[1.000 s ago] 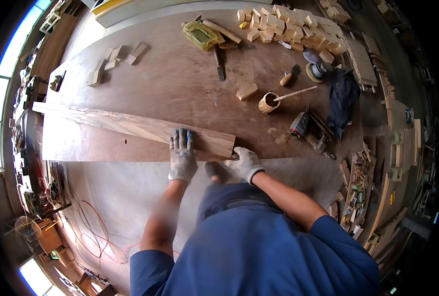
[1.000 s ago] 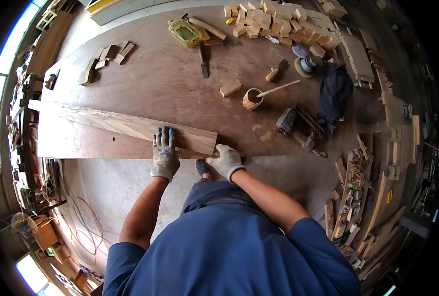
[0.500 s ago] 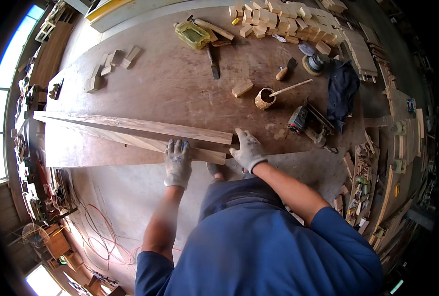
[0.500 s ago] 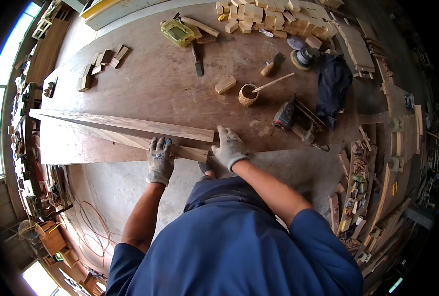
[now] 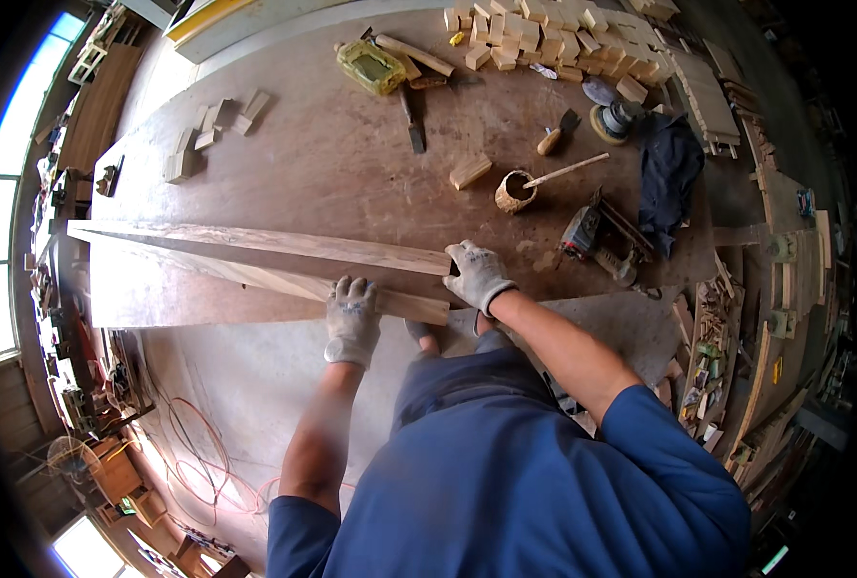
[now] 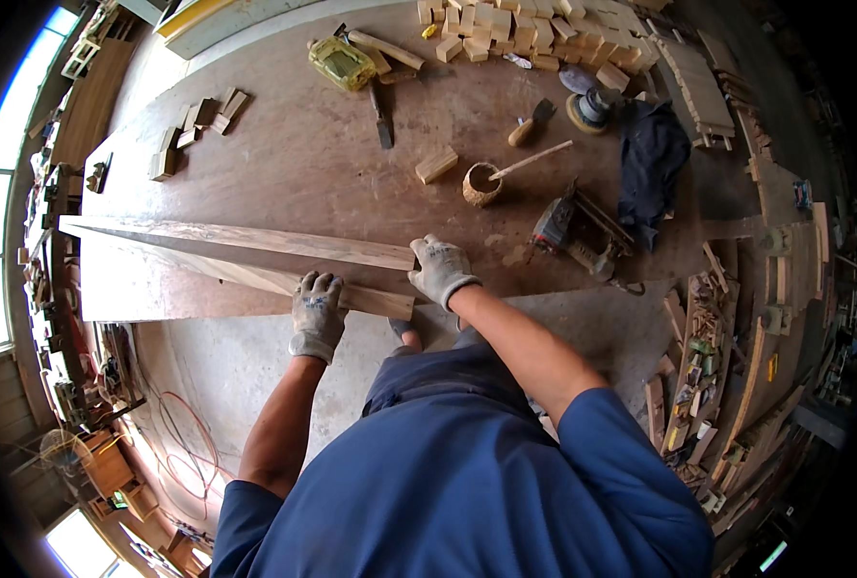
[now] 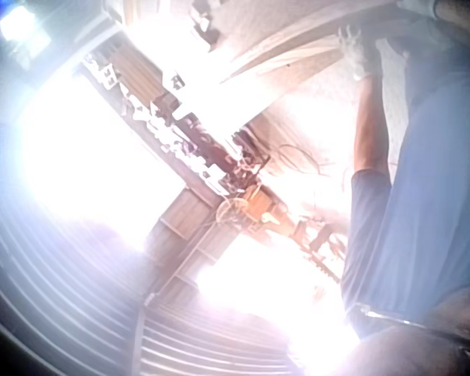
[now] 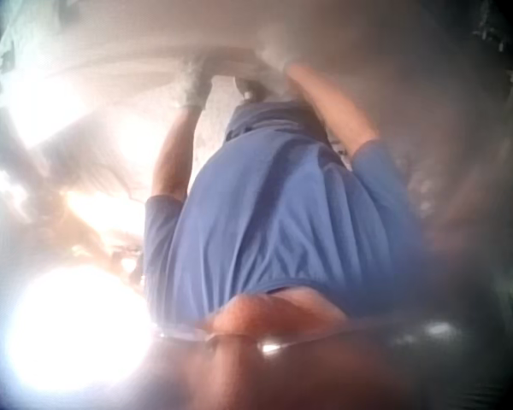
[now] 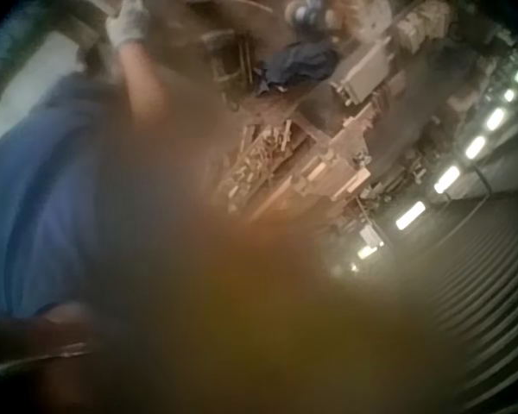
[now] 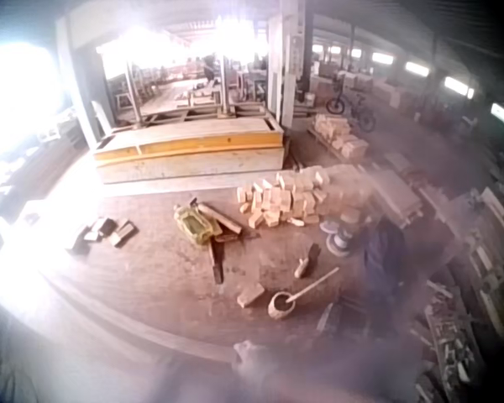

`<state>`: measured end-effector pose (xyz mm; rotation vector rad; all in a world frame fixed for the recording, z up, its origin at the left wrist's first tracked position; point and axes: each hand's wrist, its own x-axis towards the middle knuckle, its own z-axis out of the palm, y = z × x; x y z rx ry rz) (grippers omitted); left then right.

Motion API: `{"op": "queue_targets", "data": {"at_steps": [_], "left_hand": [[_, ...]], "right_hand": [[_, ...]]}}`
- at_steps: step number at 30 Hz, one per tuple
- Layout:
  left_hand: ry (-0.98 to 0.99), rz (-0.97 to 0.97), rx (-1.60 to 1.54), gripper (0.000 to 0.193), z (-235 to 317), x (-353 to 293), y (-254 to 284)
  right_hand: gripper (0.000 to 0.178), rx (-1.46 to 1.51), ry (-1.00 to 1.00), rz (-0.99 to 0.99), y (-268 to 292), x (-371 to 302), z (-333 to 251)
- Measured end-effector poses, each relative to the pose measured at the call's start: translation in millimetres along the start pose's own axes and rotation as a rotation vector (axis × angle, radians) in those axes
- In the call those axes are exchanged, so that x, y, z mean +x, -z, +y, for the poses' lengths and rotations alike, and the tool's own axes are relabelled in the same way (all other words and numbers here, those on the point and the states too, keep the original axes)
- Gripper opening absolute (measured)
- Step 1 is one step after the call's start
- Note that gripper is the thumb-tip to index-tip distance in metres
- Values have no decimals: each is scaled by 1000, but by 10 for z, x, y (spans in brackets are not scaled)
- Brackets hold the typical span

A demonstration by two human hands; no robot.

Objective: The person assembles wooden frames by applying glue to small blocks and attaching them to long planks using a nail gun. They repeatedly pick up blocks, apply glue, position them on the planks, and secure them with nails, then move the assembled planks to a drying rack.

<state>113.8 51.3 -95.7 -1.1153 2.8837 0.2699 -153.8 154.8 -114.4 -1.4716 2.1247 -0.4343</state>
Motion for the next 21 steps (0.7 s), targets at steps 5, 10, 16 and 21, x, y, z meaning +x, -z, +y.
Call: {"op": "queue_targets", "data": {"at_steps": [5, 10, 16, 21], "left_hand": [[-26, 19, -78, 41, 28, -5, 79], [-85, -58, -224, 51, 89, 173, 348], [-69, 69, -528, 39, 629, 1264, 593], [-10, 94, -438, 40, 930, 2182, 124]], "right_hand": [[32, 34, 53, 71, -57, -7, 58], [41, 162, 1, 38, 15, -47, 32], [51, 204, 6, 117, 133, -352, 330], [54, 111, 1, 208, 149, -787, 676]]}}
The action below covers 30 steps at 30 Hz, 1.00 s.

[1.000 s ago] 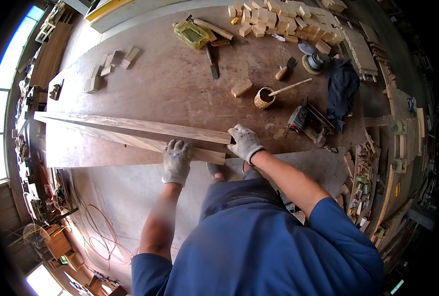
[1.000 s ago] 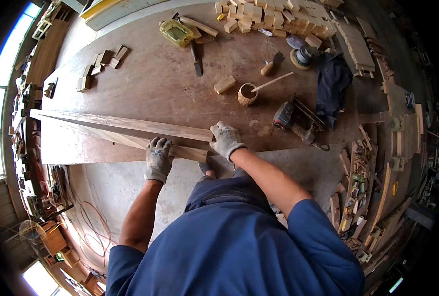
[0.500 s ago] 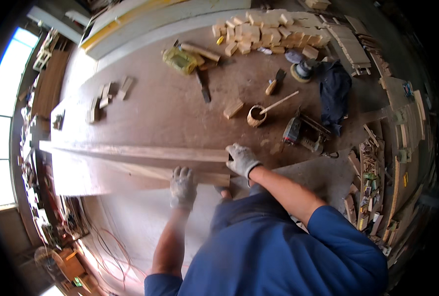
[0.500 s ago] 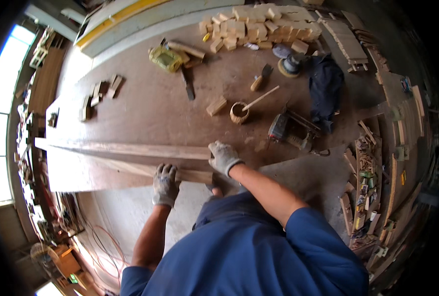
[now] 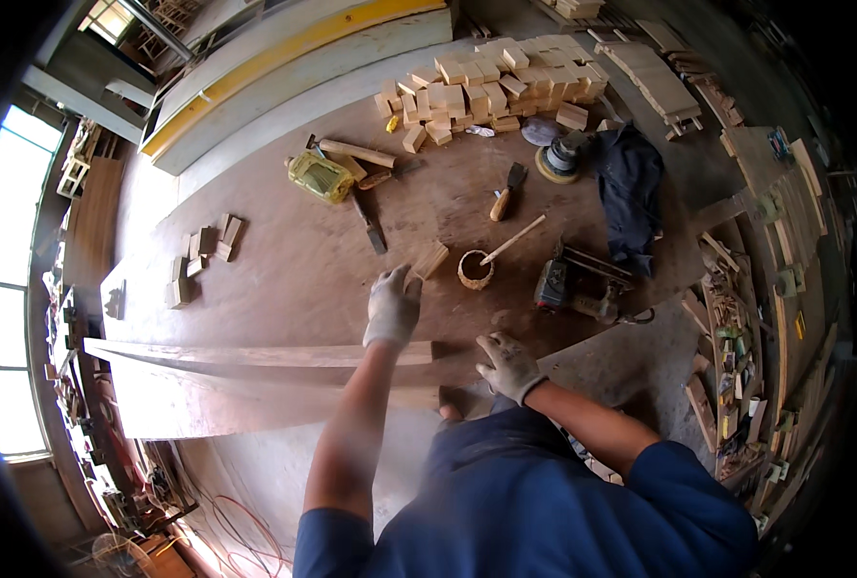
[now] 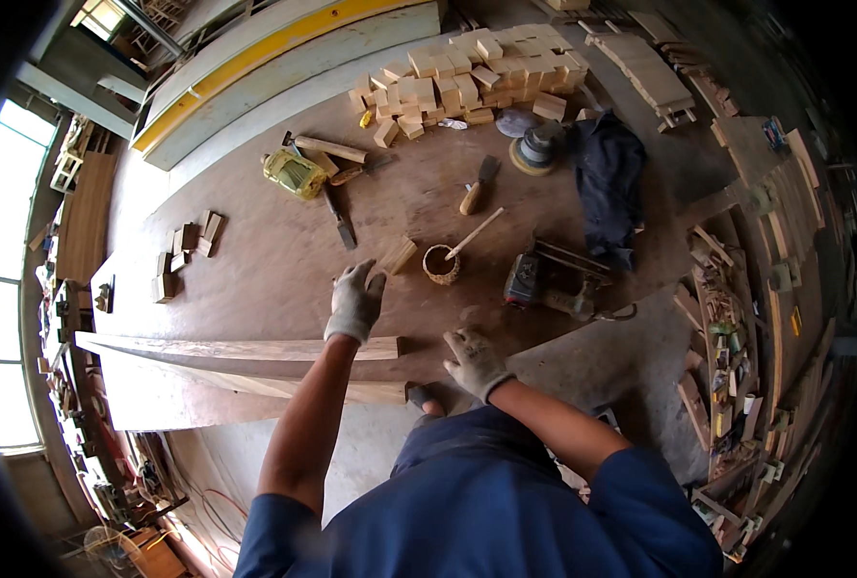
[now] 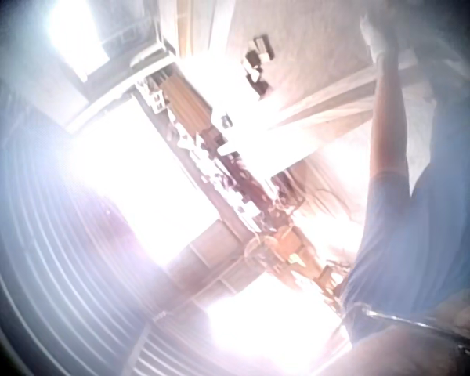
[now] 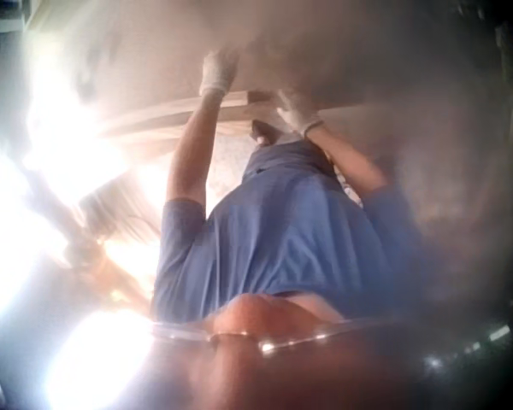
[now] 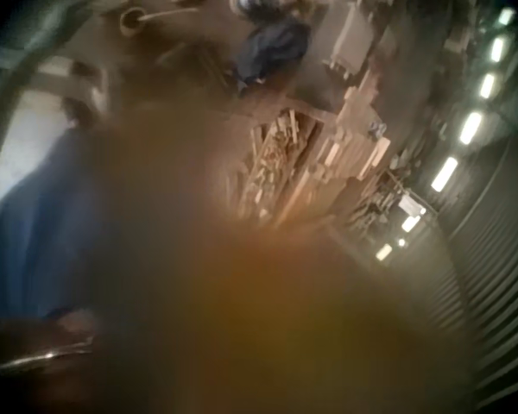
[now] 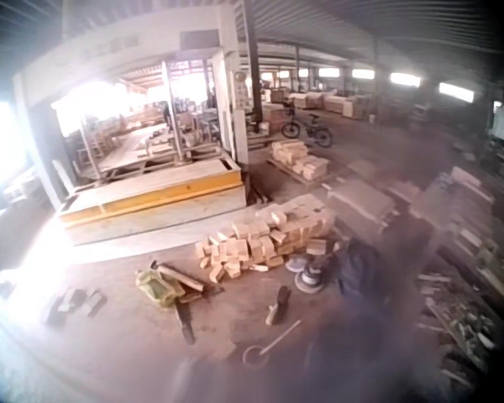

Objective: The person assembles wooden frames by applying glue to small blocks and attaching them to long planks using a nail gun. They repeatedly pick up blocks, apply glue, position them on the planks, and secure them with nails, then move the assembled planks to a drying rack.

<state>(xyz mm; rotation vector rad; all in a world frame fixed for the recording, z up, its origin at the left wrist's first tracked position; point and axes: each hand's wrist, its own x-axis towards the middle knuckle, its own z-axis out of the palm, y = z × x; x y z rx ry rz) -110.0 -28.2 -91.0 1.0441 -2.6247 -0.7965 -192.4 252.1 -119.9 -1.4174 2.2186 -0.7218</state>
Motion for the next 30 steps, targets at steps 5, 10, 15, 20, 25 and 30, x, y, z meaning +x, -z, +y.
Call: {"op": "queue_targets", "data": {"at_steps": [5, 10, 15, 20, 25, 30], "left_hand": [[57, -72, 115, 35, 282, 384, -284], [72, -165, 204, 30, 322, 270, -412], [-148, -9, 184, 30, -12, -99, -488], [131, 217, -125, 31, -141, -273, -276], [500, 196, -1082, 35, -124, -489, 13], [542, -203, -1975, 50, 28, -806, 55]], "right_hand": [[54, 16, -39, 50, 68, -209, 130], [53, -11, -57, 82, -32, -181, 188], [50, 61, -62, 16, 52, -101, 180], [45, 200, -175, 166, 443, 221, 161], [43, 679, -340, 420, 847, 956, 361], [35, 786, -478, 326, 1188, 1430, 164]]}}
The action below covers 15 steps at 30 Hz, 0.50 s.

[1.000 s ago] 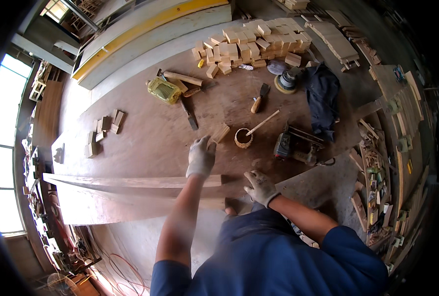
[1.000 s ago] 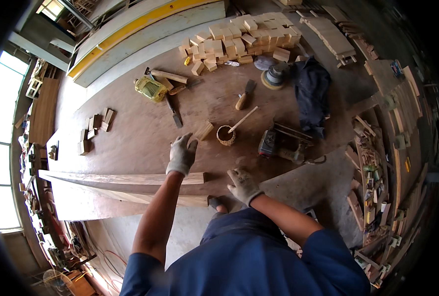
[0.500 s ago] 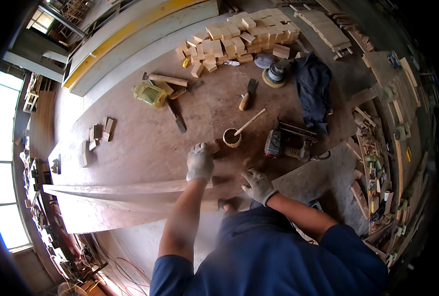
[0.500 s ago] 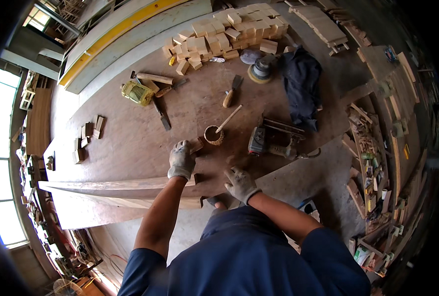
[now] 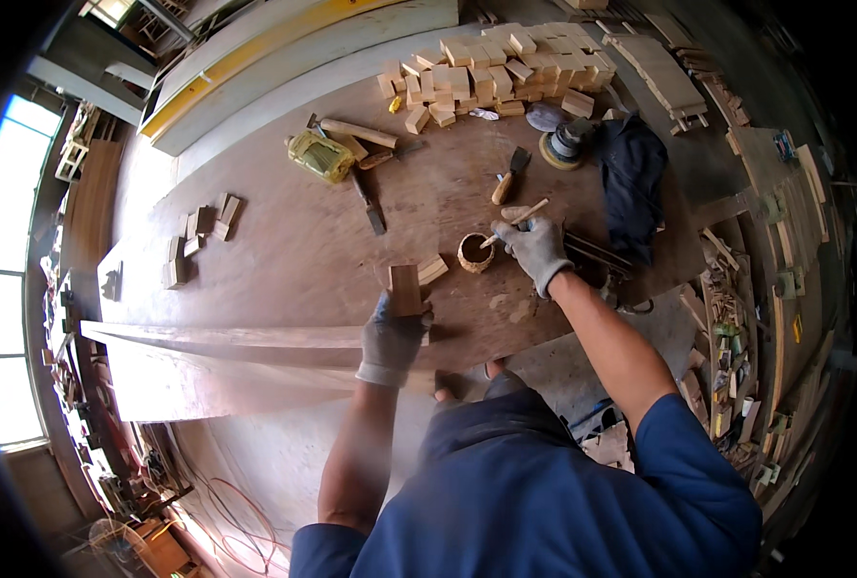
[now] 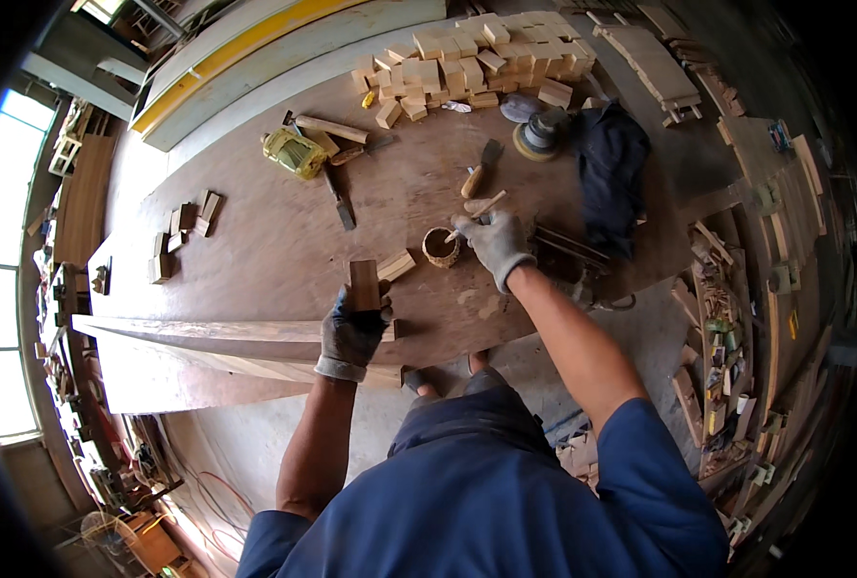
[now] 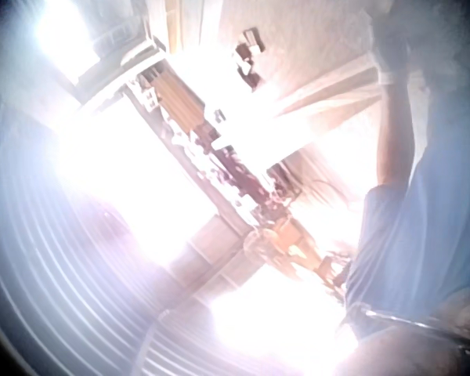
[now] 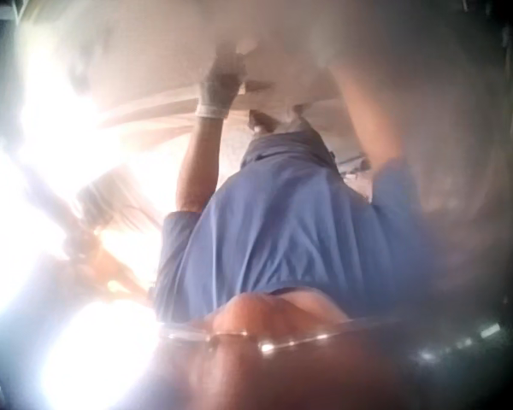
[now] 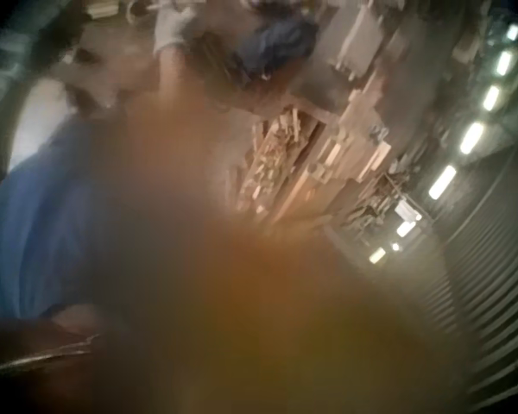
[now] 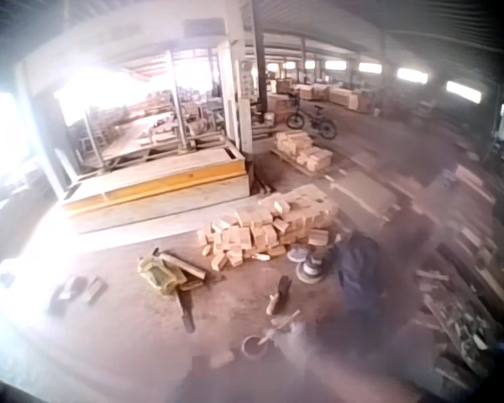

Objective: The person assembles wooden frames by applying glue to small blocks and attaching them to long planks using a nail gun. They repeatedly pick up blocks, apply glue, position them on the planks, and secure them with nails, then move the assembled planks to a drying rack.

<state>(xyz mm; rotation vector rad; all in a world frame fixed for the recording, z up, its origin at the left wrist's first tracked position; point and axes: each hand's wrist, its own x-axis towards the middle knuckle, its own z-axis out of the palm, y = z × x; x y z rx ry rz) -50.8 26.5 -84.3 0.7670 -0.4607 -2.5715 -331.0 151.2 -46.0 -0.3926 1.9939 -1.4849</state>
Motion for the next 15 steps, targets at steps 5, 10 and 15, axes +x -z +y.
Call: {"op": "queue_targets", "data": {"at_steps": [5, 10, 15], "left_hand": [[53, -21, -276, 56, -197, -91, -200], [0, -78, -49, 55, -319, -103, -91], [-180, -23, 717, 55, -446, -66, 98]], "right_hand": [[27, -203, 136, -60, -76, 243, 456], [27, -256, 236, -82, 40, 58, 72], [23, -193, 228, -63, 161, -85, -259]]}}
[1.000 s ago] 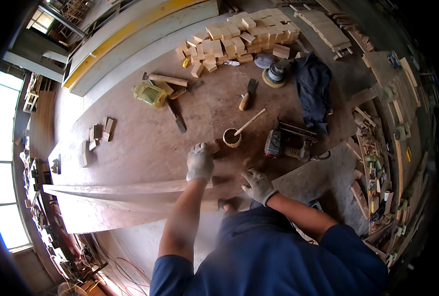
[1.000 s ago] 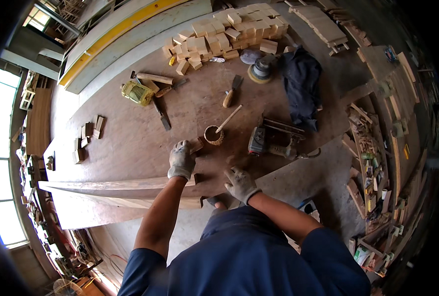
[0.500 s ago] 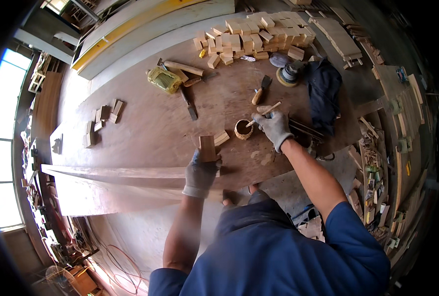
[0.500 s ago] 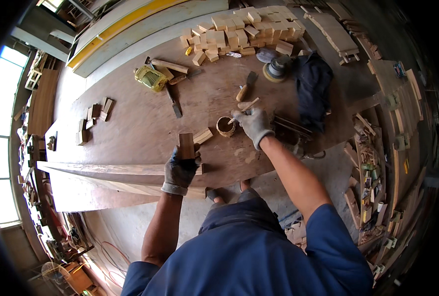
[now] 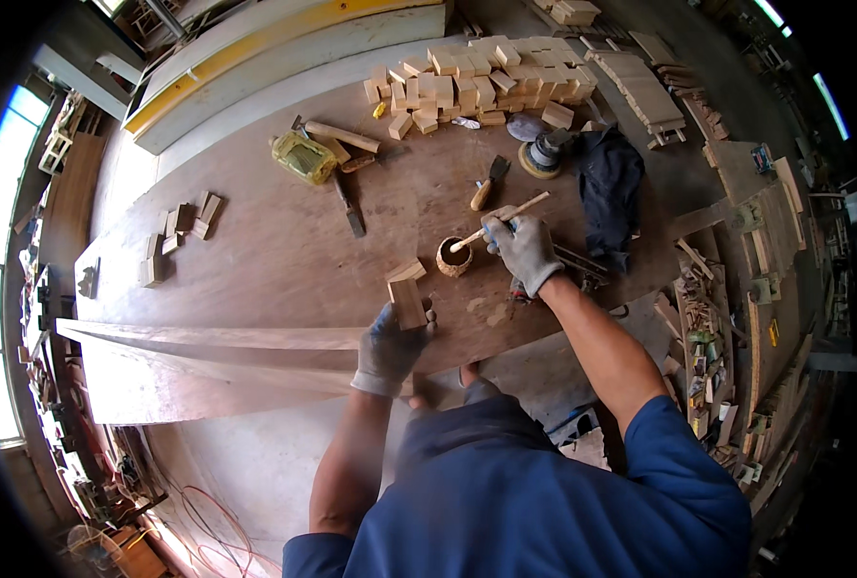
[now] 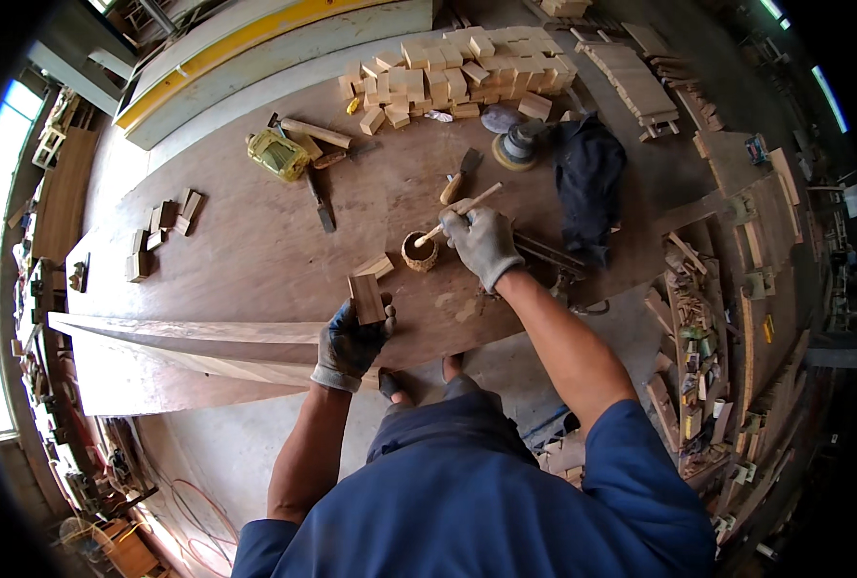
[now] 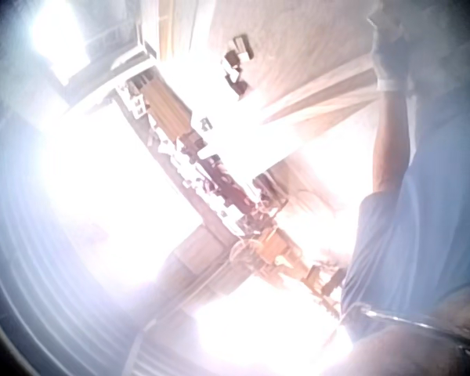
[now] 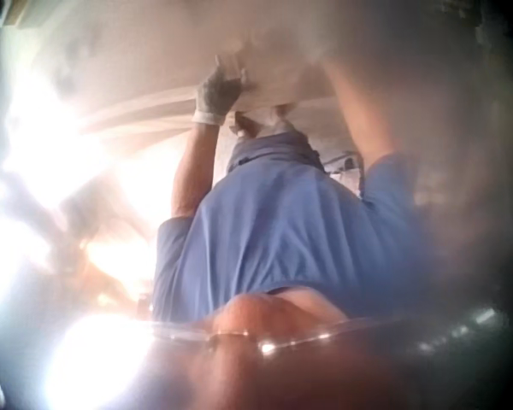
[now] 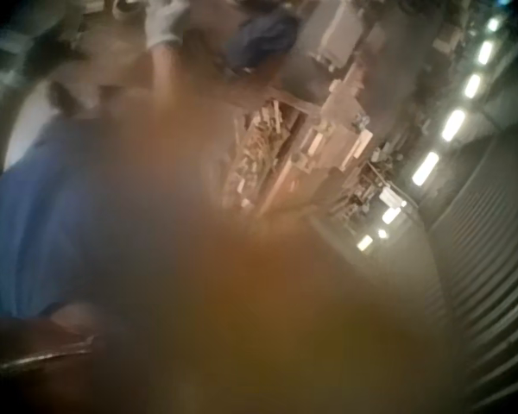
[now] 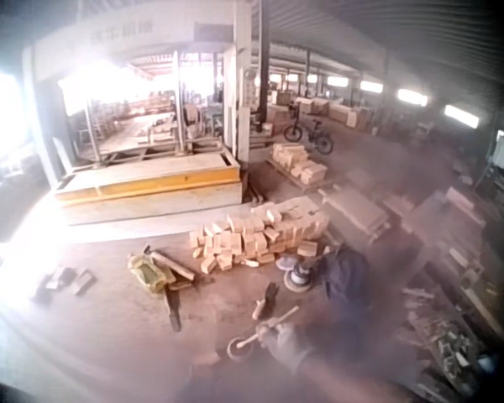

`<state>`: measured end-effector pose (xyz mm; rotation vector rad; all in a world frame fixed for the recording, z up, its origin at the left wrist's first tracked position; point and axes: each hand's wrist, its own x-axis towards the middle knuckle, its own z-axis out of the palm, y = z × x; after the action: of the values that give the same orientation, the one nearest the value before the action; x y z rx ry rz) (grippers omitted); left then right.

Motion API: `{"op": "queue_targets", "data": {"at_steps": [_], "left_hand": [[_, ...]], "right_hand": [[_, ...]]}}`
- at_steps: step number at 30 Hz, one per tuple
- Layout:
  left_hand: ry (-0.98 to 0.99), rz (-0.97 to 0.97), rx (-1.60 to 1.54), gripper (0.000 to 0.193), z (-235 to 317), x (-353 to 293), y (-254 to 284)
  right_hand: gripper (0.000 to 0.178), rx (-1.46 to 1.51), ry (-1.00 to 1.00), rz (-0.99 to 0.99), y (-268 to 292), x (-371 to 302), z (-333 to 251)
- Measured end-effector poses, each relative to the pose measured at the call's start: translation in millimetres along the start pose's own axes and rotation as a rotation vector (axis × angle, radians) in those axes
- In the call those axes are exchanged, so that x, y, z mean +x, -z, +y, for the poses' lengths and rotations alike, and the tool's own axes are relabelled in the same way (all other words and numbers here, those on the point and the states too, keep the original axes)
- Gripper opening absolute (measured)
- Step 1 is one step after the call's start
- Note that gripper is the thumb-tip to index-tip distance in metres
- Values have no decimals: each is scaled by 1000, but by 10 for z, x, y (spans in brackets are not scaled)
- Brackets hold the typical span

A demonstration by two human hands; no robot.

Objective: The person assembles wooden frames by applying glue to small blocks and attaching them to long planks using a nail gun. They repeatedly pick up blocks, apply glue, position them on the planks, and secure them with nails, then move the assembled planks to a drying rack.

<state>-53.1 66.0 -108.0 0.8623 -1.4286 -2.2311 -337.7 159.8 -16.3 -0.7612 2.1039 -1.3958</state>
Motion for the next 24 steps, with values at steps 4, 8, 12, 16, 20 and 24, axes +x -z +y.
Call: {"op": "queue_targets", "data": {"at_steps": [4, 8, 12, 16, 20, 24], "left_hand": [[79, -40, -189, 47, 210, -26, -137], [154, -43, -505, 41, 323, -20, -268], [66, -56, -324, 51, 161, 42, -211], [44, -64, -277, 55, 82, 87, -226], [48, -85, -367, 54, 28, 124, -243], [39, -94, -291, 55, -119, 213, -194]], "right_hand": [[20, 102, -49, 25, 25, -77, -43], [21, 119, -32, 12, -43, -100, 67], [24, -81, -91, -78, -140, -40, 117], [26, 157, -273, 17, -109, 56, -6], [27, 164, -279, 98, -21, 30, -102], [26, 179, -334, 52, -9, 37, 40]]}}
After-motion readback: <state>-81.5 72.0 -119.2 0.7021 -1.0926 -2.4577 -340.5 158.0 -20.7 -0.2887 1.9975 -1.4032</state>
